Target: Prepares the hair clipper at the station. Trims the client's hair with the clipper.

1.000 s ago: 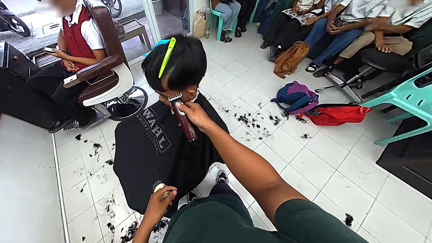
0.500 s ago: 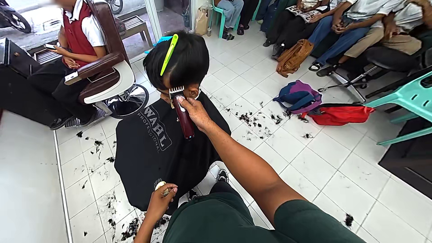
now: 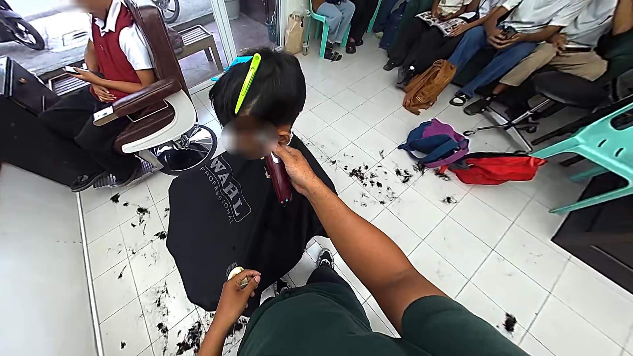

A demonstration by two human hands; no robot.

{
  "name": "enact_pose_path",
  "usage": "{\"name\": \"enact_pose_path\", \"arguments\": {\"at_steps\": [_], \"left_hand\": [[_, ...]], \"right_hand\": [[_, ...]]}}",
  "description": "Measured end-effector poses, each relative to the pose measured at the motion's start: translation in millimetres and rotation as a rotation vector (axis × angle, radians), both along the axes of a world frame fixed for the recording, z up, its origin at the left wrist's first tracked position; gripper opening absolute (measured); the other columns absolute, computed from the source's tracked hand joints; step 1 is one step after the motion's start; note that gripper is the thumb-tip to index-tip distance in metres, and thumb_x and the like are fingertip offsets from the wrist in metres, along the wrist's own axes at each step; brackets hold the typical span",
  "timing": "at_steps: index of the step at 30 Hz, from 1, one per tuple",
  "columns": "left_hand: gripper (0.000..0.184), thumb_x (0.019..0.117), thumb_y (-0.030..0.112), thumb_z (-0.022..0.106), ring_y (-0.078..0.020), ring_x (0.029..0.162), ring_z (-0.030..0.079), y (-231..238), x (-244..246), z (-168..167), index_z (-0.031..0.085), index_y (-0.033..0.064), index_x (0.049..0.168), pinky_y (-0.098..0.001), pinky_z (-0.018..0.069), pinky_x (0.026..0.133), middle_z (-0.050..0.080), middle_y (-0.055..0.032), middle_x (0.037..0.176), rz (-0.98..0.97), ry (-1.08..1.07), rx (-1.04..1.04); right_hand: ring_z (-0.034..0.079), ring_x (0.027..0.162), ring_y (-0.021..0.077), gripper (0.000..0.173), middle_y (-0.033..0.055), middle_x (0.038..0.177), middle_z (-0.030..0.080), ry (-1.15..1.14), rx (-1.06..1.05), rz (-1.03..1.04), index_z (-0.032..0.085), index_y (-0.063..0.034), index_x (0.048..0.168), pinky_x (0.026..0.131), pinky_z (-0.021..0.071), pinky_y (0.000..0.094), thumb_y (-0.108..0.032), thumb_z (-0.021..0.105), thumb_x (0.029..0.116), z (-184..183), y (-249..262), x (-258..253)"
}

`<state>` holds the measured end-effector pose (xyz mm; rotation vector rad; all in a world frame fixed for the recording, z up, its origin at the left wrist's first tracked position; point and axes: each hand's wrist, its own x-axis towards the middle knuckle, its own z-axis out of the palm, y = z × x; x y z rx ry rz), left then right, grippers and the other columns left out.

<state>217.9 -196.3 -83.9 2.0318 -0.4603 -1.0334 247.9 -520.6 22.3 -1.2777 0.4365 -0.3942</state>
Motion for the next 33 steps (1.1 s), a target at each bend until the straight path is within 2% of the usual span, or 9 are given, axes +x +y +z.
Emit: {"name": "enact_pose_path", "arguments": {"at_steps": [6,9,13,15,18,21,27,30,33], "left_hand": [[0.015,0.1019,0.015,0.064,-0.003,0.058,0.061,-3,-1,3,0.073,0.0075,0.111,-0.0197,0.0479,0.05,0.071,0.0006,0.082,-0.012,-0.003,-0.004],[0.015,0.1019,0.016,0.064,-0.0032,0.058,0.061,-8,-2,6,0.073,0.0078,0.111,-0.0198,0.0483,0.05,0.071,0.0007,0.082,-0.026,-0.005,-0.007],[0.015,0.1015,0.014,0.064,-0.0028,0.058,0.06,-11,-4,12,0.074,0.0079,0.111,-0.019,0.0479,0.05,0.071,0.0014,0.081,-0.01,-0.014,-0.055],[0.014,0.1014,0.013,0.064,-0.0033,0.057,0.061,-12,-4,9,0.073,0.0059,0.11,-0.0187,0.0478,0.048,0.071,0.0001,0.082,0.025,0.002,-0.107],[0.015,0.1018,0.01,0.061,-0.0034,0.056,0.06,-14,-7,6,0.072,0.0033,0.109,-0.0181,0.0478,0.047,0.071,-0.0003,0.081,0.066,0.078,-0.171],[0.015,0.1021,0.008,0.059,-0.0036,0.055,0.061,-21,-8,10,0.071,0.0021,0.108,-0.0176,0.0485,0.047,0.07,0.0002,0.079,0.115,0.149,-0.225],[0.03,0.11,0.015,0.043,-0.0044,0.055,0.061,-59,-11,25,0.069,0.0012,0.109,-0.0178,0.0482,0.046,0.069,0.0007,0.076,0.234,0.208,-0.347],[0.038,0.1123,0.018,0.035,-0.0042,0.056,0.061,-73,-18,41,0.069,0.0013,0.109,-0.0179,0.0484,0.047,0.07,0.0009,0.077,0.208,0.235,-0.339],[0.051,0.1132,0.027,0.021,-0.0052,0.056,0.062,-82,-26,53,0.066,0.0026,0.107,-0.0177,0.0492,0.048,0.07,-0.0007,0.078,0.229,0.33,-0.347]], "right_hand": [[0.068,0.073,0.0208,0.045,0.0126,0.091,0.067,0.016,0.03,0.019,0.061,0.0015,0.117,0.069,0.0607,0.0389,-0.039,0.042,0.1109,4,-9,-1],[0.067,0.071,0.0202,0.047,0.0111,0.092,0.064,-0.084,-0.02,0.056,0.054,-0.0032,0.131,0.066,0.061,0.0382,-0.04,0.033,0.1117,9,-10,-8],[0.061,0.058,0.0169,0.043,0.0096,0.079,0.062,0.178,-0.222,0.345,0.062,-0.0033,0.114,0.056,0.0565,0.0343,-0.041,0.042,0.1103,4,-4,-53],[0.065,0.067,0.0167,0.044,0.0082,0.085,0.065,0.057,-0.04,0.303,0.06,-0.0012,0.117,0.065,0.0594,0.0341,-0.035,0.034,0.1106,-13,7,-78],[0.062,0.062,0.0151,0.072,0.005,0.081,0.064,0.068,0.277,0.273,0.053,-0.0015,0.128,0.06,0.0557,0.031,-0.055,0.009,0.1073,-35,36,-107],[0.061,0.063,0.0135,0.04,0.0039,0.083,0.062,0.231,0.322,0.373,0.048,-0.004,0.133,0.06,0.0555,0.0303,-0.031,0.043,0.1035,-51,60,-131],[0.061,0.053,0.0129,0.057,0.0032,0.072,0.06,0.247,0.359,0.324,0.044,-0.0021,0.13,0.052,0.056,0.0283,-0.006,0.073,0.0815,-60,63,-146],[0.068,0.085,0.0156,0.095,0.0082,0.106,0.062,0.152,0.256,0.437,0.026,-0.0022,0.148,0.079,0.0597,0.0324,-0.002,0.079,0.0682,-64,55,-157],[0.065,0.105,0.0162,0.084,0.0147,0.121,0.063,0.177,-0.006,0.597,0.042,0.0039,0.143,0.094,0.0545,0.0344,-0.002,0.082,0.0693,-61,43,-168]]}}
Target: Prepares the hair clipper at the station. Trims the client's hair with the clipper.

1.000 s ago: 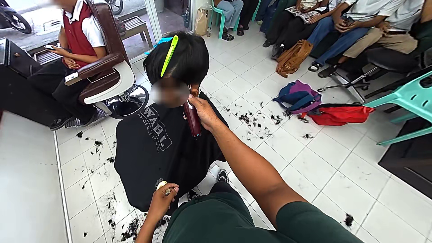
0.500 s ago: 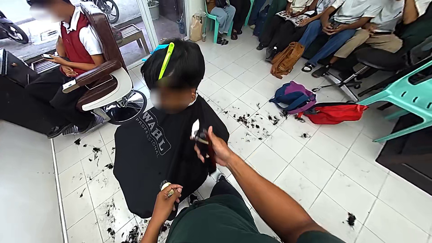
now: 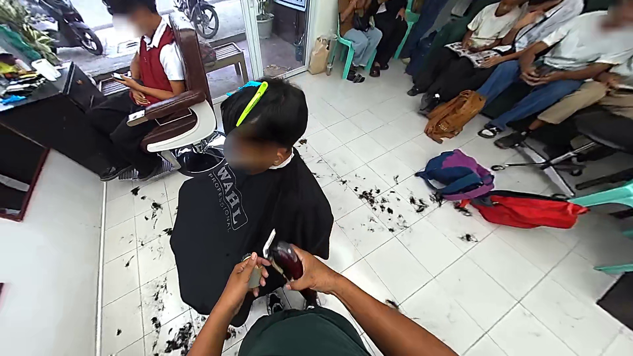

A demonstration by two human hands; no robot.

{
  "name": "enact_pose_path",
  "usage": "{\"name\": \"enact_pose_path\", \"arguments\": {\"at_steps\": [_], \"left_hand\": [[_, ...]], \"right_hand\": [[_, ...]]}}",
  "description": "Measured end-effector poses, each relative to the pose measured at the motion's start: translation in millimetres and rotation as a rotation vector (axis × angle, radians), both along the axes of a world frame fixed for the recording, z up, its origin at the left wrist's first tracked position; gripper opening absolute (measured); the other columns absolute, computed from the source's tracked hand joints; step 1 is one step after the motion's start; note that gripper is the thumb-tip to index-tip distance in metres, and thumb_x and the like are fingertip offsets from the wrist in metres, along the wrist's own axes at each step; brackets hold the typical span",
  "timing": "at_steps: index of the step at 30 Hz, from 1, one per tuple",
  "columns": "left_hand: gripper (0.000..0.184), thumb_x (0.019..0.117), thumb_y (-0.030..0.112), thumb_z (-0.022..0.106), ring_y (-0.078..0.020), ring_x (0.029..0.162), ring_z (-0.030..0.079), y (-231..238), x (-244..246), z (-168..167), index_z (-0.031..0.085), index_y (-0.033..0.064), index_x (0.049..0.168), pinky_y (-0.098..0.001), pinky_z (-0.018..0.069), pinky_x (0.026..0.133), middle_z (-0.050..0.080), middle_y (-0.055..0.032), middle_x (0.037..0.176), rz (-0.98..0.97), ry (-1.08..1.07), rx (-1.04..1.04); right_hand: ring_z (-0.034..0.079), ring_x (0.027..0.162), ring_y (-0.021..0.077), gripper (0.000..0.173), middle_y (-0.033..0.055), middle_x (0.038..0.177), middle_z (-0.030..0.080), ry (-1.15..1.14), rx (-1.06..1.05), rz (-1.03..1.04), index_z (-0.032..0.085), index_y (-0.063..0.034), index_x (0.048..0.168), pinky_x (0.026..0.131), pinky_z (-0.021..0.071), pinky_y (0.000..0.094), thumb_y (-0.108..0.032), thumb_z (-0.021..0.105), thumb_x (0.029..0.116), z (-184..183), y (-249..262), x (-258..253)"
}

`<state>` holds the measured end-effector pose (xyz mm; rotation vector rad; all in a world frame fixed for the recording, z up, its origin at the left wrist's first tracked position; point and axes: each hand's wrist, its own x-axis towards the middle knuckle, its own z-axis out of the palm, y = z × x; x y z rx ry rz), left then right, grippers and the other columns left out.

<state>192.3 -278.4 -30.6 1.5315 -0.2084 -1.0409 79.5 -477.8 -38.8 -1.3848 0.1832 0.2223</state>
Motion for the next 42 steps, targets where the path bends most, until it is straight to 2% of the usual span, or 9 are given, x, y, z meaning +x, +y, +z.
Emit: {"name": "enact_pose_path", "arguments": {"at_steps": [9,13,16,20,24,31,35,38,42], "left_hand": [[0.036,0.1034,0.041,0.041,-0.0105,0.063,0.069,15,-19,3,0.066,0.0138,0.102,-0.022,0.0558,0.054,0.075,-0.0042,0.083,-0.025,0.379,-0.052],[0.027,0.0909,0.041,0.073,-0.0093,0.063,0.069,8,-32,-7,0.066,0.0163,0.099,-0.0217,0.0549,0.052,0.075,-0.0031,0.084,0.044,0.375,-0.077],[0.016,0.1033,0.01,0.045,-0.0071,0.059,0.064,-3,-35,3,0.06,0.0098,0.098,-0.0212,0.0528,0.051,0.07,-0.0024,0.079,0.36,0.169,-0.108],[0.036,0.1115,0.03,0.031,-0.0195,0.076,0.073,-17,-25,38,0.06,0.0088,0.104,-0.04,0.0649,0.075,0.071,-0.0063,0.081,0.713,0.244,-0.503],[0.025,0.1104,0.025,0.034,-0.0123,0.084,0.072,-38,-21,53,0.053,0.0098,0.109,-0.0305,0.0627,0.079,0.071,-0.0025,0.09,0.726,0.069,-0.648],[0.014,0.1077,0.013,0.038,-0.0086,0.085,0.072,-20,10,56,0.051,0.0101,0.109,-0.0261,0.0617,0.077,0.071,-0.0002,0.093,0.633,0.001,-0.647],[0.013,0.0983,0.01,0.053,-0.0221,0.103,0.074,26,49,55,0.059,0.0143,0.109,-0.0387,0.0628,0.086,0.076,-0.0077,0.112,0.606,0.097,-0.865],[0.019,0.0877,0.002,0.069,-0.0179,0.086,0.076,56,78,53,0.058,0.0151,0.096,-0.0296,0.0642,0.067,0.076,-0.009,0.101,0.543,0.009,-0.893],[0.069,0.0845,0.025,0.084,-0.0074,0.092,0.07,68,92,45,0.043,0.0218,0.14,-0.026,0.0614,0.078,0.071,0.0087,0.106,0.064,-0.338,-0.675]], "right_hand": [[0.066,0.109,0.0381,0.061,0.0258,0.116,0.067,-0.103,-0.486,0.529,0.053,0.001,0.138,0.097,0.0501,0.0558,-0.015,0.082,0.0858,21,-22,5],[0.065,0.106,0.0408,0.053,0.0247,0.113,0.067,-0.082,-0.749,0.67,0.056,0.0008,0.131,0.092,0.0499,0.0601,-0.016,0.08,0.0871,35,-36,4],[0.064,0.11,0.0424,0.046,0.0221,0.119,0.066,0.019,-1.043,0.557,0.058,-0.0035,0.13,0.092,0.0485,0.0627,-0.016,0.074,0.0889,47,-37,-5],[0.067,0.102,0.0242,0.058,0.0178,0.114,0.068,-0.042,-0.391,0.122,0.058,0.0005,0.133,0.092,0.0549,0.0428,-0.017,0.082,0.0826,32,-27,-3],[0.071,0.076,0.0115,0.057,0.0061,0.097,0.073,-0.102,0.228,-0.043,0.053,0.0022,0.13,0.069,0.0607,0.028,-0.002,0.076,0.0781,46,25,5],[0.068,0.065,0.0114,0.042,0.0048,0.087,0.073,-0.133,0.55,-0.165,0.054,-0.0028,0.119,0.061,0.0577,0.0256,-0.004,0.071,0.0801,45,75,28],[0.069,0.068,0.0116,0.056,0.0045,0.087,0.074,-0.247,0.671,-0.118,0.057,-0.0048,0.134,0.063,0.0579,0.026,-0.013,0.077,0.082,38,91,38],[0.069,0.071,0.0103,0.057,0.0058,0.102,0.074,-0.359,0.839,-0.058,0.062,-0.0116,0.136,0.063,0.058,0.0244,-0.026,0.082,0.0847,35,101,46],[0.069,0.075,0.0106,0.052,0.0087,0.118,0.07,-0.386,0.956,-0.061,0.062,-0.01,0.134,0.064,0.0582,0.0239,-0.024,0.08,0.0869,35,126,62]]}}
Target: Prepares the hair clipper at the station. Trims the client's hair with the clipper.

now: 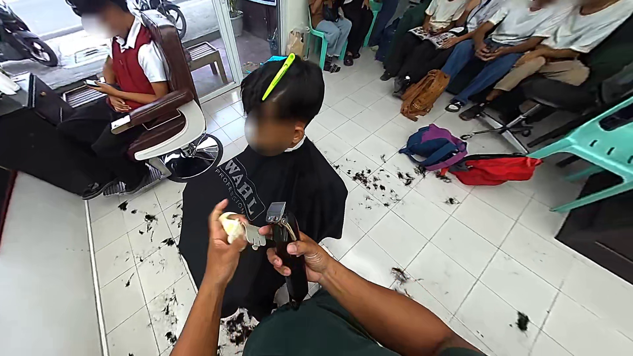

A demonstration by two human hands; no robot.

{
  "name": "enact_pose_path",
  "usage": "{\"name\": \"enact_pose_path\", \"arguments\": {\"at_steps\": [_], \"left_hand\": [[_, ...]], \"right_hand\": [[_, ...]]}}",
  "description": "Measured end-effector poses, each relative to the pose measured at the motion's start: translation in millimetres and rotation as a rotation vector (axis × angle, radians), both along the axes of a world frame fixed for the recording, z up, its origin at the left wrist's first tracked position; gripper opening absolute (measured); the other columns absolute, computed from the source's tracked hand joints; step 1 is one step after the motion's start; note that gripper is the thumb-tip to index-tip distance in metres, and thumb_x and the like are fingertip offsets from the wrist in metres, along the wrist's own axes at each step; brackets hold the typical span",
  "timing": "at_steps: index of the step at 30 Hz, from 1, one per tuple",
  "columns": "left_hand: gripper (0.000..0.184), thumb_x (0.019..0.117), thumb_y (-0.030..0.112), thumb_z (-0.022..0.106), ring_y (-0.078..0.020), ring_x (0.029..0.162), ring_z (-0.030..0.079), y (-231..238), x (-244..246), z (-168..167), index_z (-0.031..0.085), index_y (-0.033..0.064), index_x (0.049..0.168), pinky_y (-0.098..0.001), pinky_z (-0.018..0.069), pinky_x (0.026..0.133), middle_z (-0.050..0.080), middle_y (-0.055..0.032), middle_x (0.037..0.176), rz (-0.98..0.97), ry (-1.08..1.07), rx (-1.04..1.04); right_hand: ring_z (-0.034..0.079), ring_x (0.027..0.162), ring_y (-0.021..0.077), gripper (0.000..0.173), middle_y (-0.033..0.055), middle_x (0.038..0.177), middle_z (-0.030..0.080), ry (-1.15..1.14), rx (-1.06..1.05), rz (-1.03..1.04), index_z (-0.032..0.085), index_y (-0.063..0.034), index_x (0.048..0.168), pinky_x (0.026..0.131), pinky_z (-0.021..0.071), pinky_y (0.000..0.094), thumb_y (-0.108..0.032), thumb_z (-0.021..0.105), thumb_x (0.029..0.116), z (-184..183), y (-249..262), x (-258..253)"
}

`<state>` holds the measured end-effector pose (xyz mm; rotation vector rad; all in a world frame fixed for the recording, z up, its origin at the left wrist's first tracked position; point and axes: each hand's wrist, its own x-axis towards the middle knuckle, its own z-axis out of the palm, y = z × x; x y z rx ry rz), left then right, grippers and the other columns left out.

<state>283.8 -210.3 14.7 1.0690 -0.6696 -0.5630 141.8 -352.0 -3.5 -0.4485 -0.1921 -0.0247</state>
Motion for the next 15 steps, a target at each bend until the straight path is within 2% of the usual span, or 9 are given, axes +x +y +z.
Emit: {"name": "enact_pose_path", "arguments": {"at_steps": [1,2,3,5,6,8,10,13,15], "left_hand": [[0.06,0.0856,0.029,0.083,-0.0071,0.098,0.069,0,1,-4,0.055,0.0227,0.139,-0.0268,0.0601,0.086,0.07,0.0094,0.111,-0.071,-0.053,0.016],[0.042,0.0862,0.032,0.082,-0.0048,0.102,0.068,-1,3,-8,0.07,0.026,0.126,-0.0247,0.0585,0.089,0.071,0.011,0.115,-0.111,-0.087,0.021],[0.025,0.0875,0.034,0.081,-0.003,0.102,0.067,-1,5,-12,0.077,0.0282,0.111,-0.0223,0.0582,0.087,0.07,0.0119,0.115,-0.123,-0.103,0.017],[0.009,0.086,0.035,0.082,-0.0036,0.092,0.069,-2,5,-17,0.078,0.0282,0.09,-0.0218,0.0609,0.075,0.071,0.0095,0.108,-0.048,-0.001,-0.011],[0.009,0.0851,0.033,0.083,-0.0055,0.09,0.069,1,5,-19,0.078,0.0268,0.089,-0.023,0.0605,0.073,0.072,0.0069,0.106,-0.015,0.101,-0.036],[0.013,0.0838,0.03,0.083,-0.01,0.086,0.071,8,6,-21,0.076,0.0229,0.092,-0.0255,0.0608,0.068,0.074,-0.0003,0.103,0.01,0.312,-0.089],[0.018,0.0835,0.028,0.083,-0.0131,0.081,0.073,15,7,-23,0.072,0.0196,0.094,-0.0254,0.0607,0.061,0.074,-0.0067,0.102,-0.023,0.46,-0.138],[0.018,0.0844,0.027,0.082,-0.0134,0.074,0.074,20,1,-28,0.069,0.018,0.093,-0.0222,0.0583,0.054,0.075,-0.0105,0.102,-0.05,0.567,-0.173],[0.017,0.0854,0.025,0.08,-0.013,0.072,0.074,18,-5,-26,0.068,0.018,0.095,-0.0211,0.0574,0.052,0.076,-0.0112,0.1,-0.016,0.597,-0.151]], "right_hand": [[0.069,0.074,0.0114,0.048,0.0083,0.111,0.072,0.02,0.005,-0.006,0.064,-0.0105,0.131,0.064,0.0584,0.0245,-0.023,0.08,0.087,0,6,3],[0.07,0.072,0.0123,0.043,0.0075,0.102,0.073,0.054,0.0,-0.019,0.066,-0.0114,0.125,0.064,0.0587,0.0252,-0.023,0.08,0.0865,-1,11,5],[0.071,0.071,0.013,0.037,0.0072,0.095,0.075,0.095,-0.026,-0.045,0.066,-0.0116,0.119,0.064,0.059,0.0259,-0.022,0.08,0.0859,-1,13,7],[0.069,0.071,0.0119,0.041,0.0069,0.104,0.073,0.172,-0.155,-0.119,0.06,-0.0087,0.125,0.064,0.0583,0.0259,-0.018,0.075,0.0883,-1,11,5],[0.067,0.069,0.0104,0.045,0.0053,0.103,0.073,0.251,-0.258,-0.172,0.056,-0.0065,0.128,0.062,0.057,0.0255,-0.015,0.072,0.0877,1,8,3],[0.064,0.064,0.0115,0.052,0.0033,0.088,0.067,0.452,-0.421,-0.264,0.05,-0.0011,0.13,0.06,0.0577,0.0277,-0.003,0.069,0.0812,7,-4,3],[0.064,0.063,0.0133,0.061,0.0044,0.082,0.063,0.569,-0.534,-0.352,0.044,0.0011,0.133,0.061,0.0591,0.0291,0.002,0.069,0.0772,14,-22,8],[0.065,0.061,0.0134,0.056,0.0055,0.08,0.064,0.618,-0.694,-0.511,0.044,0.0032,0.131,0.06,0.0592,0.0279,0.004,0.07,0.0823,24,-52,20],[0.065,0.058,0.0139,0.046,0.0064,0.074,0.064,0.653,-0.82,-0.613,0.049,0.0032,0.126,0.059,0.0594,0.028,-0.003,0.074,0.0878,29,-72,31]]}}
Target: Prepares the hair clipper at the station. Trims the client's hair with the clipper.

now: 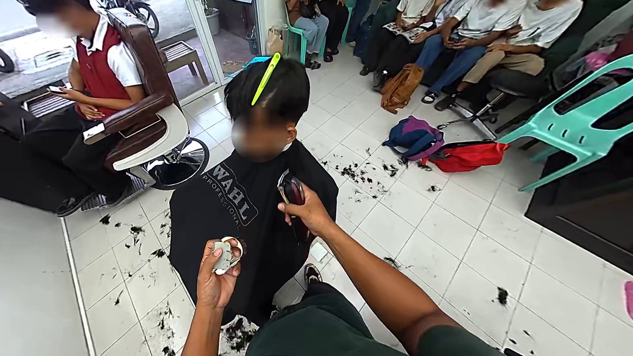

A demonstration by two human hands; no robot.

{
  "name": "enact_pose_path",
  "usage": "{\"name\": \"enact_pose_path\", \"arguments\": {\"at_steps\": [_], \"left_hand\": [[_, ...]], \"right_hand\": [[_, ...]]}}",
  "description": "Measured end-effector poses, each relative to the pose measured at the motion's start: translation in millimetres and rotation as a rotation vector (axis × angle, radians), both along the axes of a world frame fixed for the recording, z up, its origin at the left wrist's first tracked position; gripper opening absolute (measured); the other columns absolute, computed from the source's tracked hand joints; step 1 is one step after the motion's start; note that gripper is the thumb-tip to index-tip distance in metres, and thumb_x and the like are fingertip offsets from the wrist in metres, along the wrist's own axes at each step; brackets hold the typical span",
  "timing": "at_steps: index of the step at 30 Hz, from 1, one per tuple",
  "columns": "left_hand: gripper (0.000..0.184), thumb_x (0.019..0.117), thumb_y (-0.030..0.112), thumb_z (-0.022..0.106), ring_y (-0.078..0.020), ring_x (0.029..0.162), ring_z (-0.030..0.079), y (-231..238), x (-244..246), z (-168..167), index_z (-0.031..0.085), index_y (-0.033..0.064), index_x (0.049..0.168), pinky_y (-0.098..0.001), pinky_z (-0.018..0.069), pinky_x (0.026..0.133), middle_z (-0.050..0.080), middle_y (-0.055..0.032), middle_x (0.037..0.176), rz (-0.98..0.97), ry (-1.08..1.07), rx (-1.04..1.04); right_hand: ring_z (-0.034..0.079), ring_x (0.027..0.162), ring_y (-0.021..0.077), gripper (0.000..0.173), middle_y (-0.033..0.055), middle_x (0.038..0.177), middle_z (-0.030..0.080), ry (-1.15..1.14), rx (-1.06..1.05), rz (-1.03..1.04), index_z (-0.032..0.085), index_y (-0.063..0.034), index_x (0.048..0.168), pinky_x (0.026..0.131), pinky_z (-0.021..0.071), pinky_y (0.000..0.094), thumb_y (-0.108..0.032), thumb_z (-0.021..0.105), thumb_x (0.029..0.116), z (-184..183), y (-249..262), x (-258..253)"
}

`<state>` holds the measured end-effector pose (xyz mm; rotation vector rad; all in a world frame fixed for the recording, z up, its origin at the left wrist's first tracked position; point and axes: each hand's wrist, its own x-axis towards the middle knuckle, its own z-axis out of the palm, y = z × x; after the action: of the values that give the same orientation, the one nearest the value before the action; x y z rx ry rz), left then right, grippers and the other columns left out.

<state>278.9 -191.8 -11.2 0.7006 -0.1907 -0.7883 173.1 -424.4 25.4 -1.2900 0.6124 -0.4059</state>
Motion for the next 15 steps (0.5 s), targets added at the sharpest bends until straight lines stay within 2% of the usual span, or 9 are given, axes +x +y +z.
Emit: {"name": "enact_pose_path", "arguments": {"at_steps": [2,5,6,8,9,11,13,15], "left_hand": [[0.017,0.0897,0.021,0.073,-0.013,0.071,0.074,-4,-6,3,0.066,0.0172,0.104,-0.0206,0.0569,0.05,0.076,-0.0113,0.097,0.021,0.011,0.07],[0.034,0.0946,0.012,0.054,-0.0146,0.071,0.075,-12,-14,4,0.059,0.0144,0.128,-0.0226,0.0584,0.051,0.075,-0.0113,0.095,0.021,0.051,0.21],[0.037,0.0951,0.009,0.051,-0.0149,0.072,0.075,-15,-16,5,0.057,0.0131,0.131,-0.0231,0.0591,0.052,0.075,-0.0113,0.095,0.018,0.069,0.254],[0.032,0.0943,0.005,0.051,-0.0142,0.072,0.074,-21,-21,3,0.061,0.0099,0.124,-0.0231,0.0602,0.054,0.074,-0.0117,0.095,0.019,0.101,0.291],[0.024,0.0927,0.003,0.056,-0.0143,0.071,0.074,-24,-25,0,0.065,0.0085,0.114,-0.0234,0.0606,0.055,0.074,-0.0128,0.095,0.027,0.121,0.272],[0.013,0.0871,0.002,0.067,-0.0141,0.072,0.074,-29,-31,-5,0.069,0.0091,0.098,-0.023,0.0606,0.058,0.075,-0.0141,0.094,0.032,0.149,0.197],[0.019,0.082,0.003,0.078,-0.0159,0.075,0.075,-34,-36,-10,0.069,0.0096,0.097,-0.0244,0.0619,0.061,0.074,-0.0155,0.096,0.025,0.18,0.121],[0.034,0.077,0.003,0.084,-0.0182,0.078,0.076,-38,-40,-12,0.069,0.0106,0.106,-0.0268,0.0632,0.063,0.074,-0.0159,0.097,0.029,0.214,0.088]], "right_hand": [[0.065,0.057,0.0143,0.043,0.0076,0.073,0.065,0.043,-0.106,-0.037,0.052,0.002,0.125,0.06,0.0591,0.0284,-0.008,0.076,0.0905,4,-20,9],[0.065,0.057,0.0159,0.044,0.01,0.075,0.064,0.06,-0.154,-0.013,0.052,0.0013,0.127,0.059,0.0591,0.0295,-0.015,0.076,0.0938,4,-48,20],[0.064,0.058,0.0166,0.047,0.011,0.077,0.064,0.066,-0.156,0.002,0.051,0.001,0.128,0.06,0.0589,0.0301,-0.016,0.077,0.0926,3,-56,23],[0.064,0.061,0.0183,0.05,0.0134,0.083,0.065,0.076,-0.147,0.033,0.053,-0.0002,0.129,0.061,0.0589,0.0324,-0.023,0.079,0.0921,1,-68,31],[0.064,0.064,0.0194,0.047,0.0143,0.088,0.065,0.072,-0.134,0.046,0.054,-0.0008,0.129,0.062,0.0589,0.0343,-0.028,0.074,0.0962,-1,-73,34],[0.065,0.069,0.0204,0.041,0.0142,0.094,0.063,0.063,-0.111,0.06,0.055,-0.003,0.129,0.065,0.0588,0.0372,-0.038,0.053,0.1075,-2,-80,42],[0.065,0.074,0.0217,0.042,0.0145,0.098,0.064,0.056,-0.109,0.055,0.057,-0.0029,0.128,0.068,0.0586,0.0391,-0.039,0.043,0.1109,-1,-84,51],[0.066,0.076,0.0233,0.044,0.0158,0.099,0.065,0.061,-0.123,0.05,0.057,-0.0031,0.128,0.07,0.0582,0.0411,-0.041,0.044,0.1103,1,-86,57]]}}
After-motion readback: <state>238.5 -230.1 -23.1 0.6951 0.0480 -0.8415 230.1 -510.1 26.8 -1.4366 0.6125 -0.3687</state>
